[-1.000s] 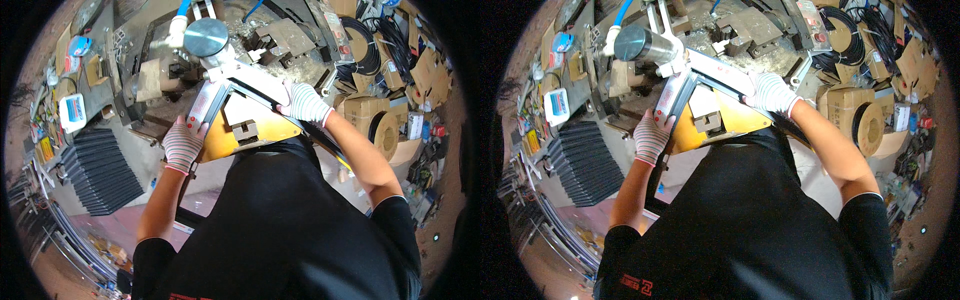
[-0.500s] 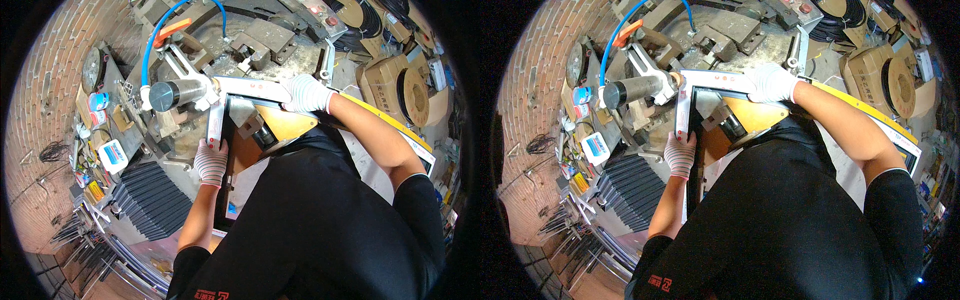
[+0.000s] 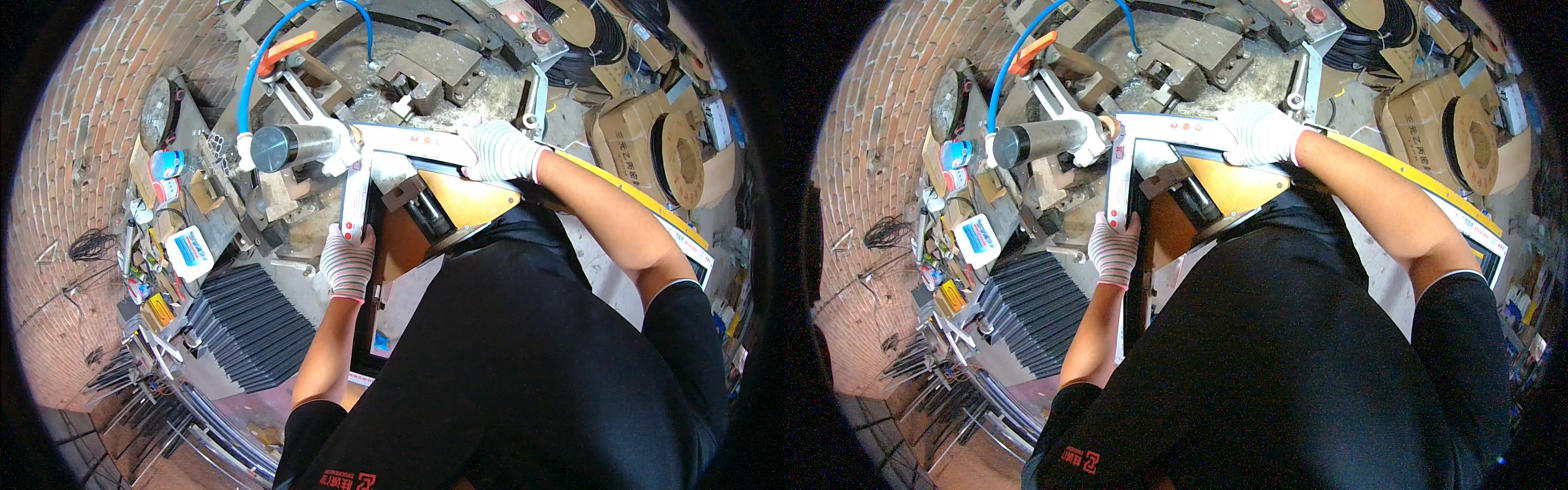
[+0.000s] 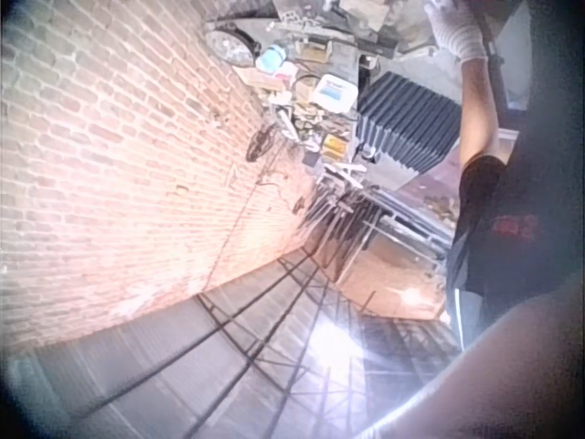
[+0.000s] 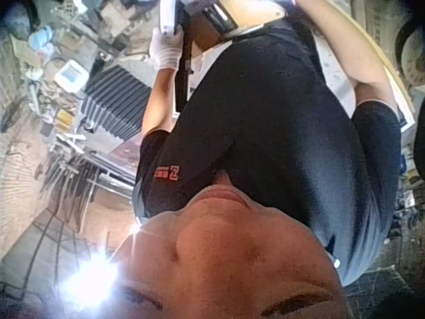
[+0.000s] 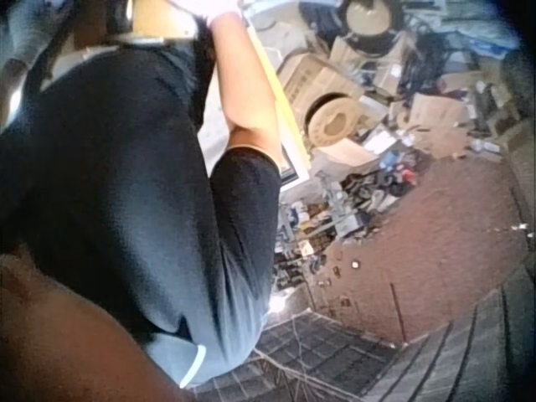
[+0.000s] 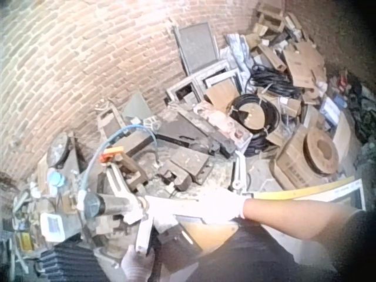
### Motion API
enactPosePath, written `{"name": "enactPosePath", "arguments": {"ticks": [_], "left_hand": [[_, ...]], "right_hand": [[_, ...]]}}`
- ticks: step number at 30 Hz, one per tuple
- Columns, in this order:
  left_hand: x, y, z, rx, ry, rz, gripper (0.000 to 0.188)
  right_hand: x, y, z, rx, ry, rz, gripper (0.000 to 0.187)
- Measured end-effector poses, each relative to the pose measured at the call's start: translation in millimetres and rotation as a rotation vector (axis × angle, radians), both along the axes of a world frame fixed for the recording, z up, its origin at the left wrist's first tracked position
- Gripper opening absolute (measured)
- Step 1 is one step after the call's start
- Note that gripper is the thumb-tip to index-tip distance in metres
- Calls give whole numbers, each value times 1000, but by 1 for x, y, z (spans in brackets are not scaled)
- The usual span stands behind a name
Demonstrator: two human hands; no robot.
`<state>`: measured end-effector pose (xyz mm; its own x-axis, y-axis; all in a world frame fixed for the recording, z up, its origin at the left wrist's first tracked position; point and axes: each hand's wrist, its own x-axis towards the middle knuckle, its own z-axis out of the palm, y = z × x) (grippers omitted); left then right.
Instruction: The person picks up a rectangular window frame and carries it to a corner-cutting machine. They position the frame on the machine and operate the cutting arm to miter the corners, repeating the process for each corner. After cutting, they lift the frame and walk back toward the work area.
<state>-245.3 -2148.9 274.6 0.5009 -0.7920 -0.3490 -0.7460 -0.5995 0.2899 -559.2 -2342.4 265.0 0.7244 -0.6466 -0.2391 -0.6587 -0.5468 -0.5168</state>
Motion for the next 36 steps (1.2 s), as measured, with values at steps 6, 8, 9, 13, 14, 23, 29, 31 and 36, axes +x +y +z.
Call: {"name": "enactPosePath", "arguments": {"ticks": [6,8,9,13,14,23,29,31,36], "left_hand": [[2,1,-4,-3,-120,-37,54],[2,1,-3,10,-121,-33,57],[1,1,-2,15,-110,-27,56],[-1,-1,3,33,-86,-7,55],[-1,-2,4,36,-85,-2,55],[-5,-4,13,46,-53,23,52],[-4,-4,17,77,-43,37,52],[-4,-5,17,81,-39,38,53],[-2,-3,19,85,-1,35,51]], "right_hand": [[1,1,5,-7,28,2,53],[1,0,5,6,9,-4,52],[0,0,4,9,0,-4,51],[0,1,3,20,5,-17,51],[0,1,3,11,-5,-19,52],[2,6,11,7,6,-31,50],[3,5,14,-8,57,4,57],[5,5,16,6,64,-15,58],[11,4,26,45,188,-32,58]]}}
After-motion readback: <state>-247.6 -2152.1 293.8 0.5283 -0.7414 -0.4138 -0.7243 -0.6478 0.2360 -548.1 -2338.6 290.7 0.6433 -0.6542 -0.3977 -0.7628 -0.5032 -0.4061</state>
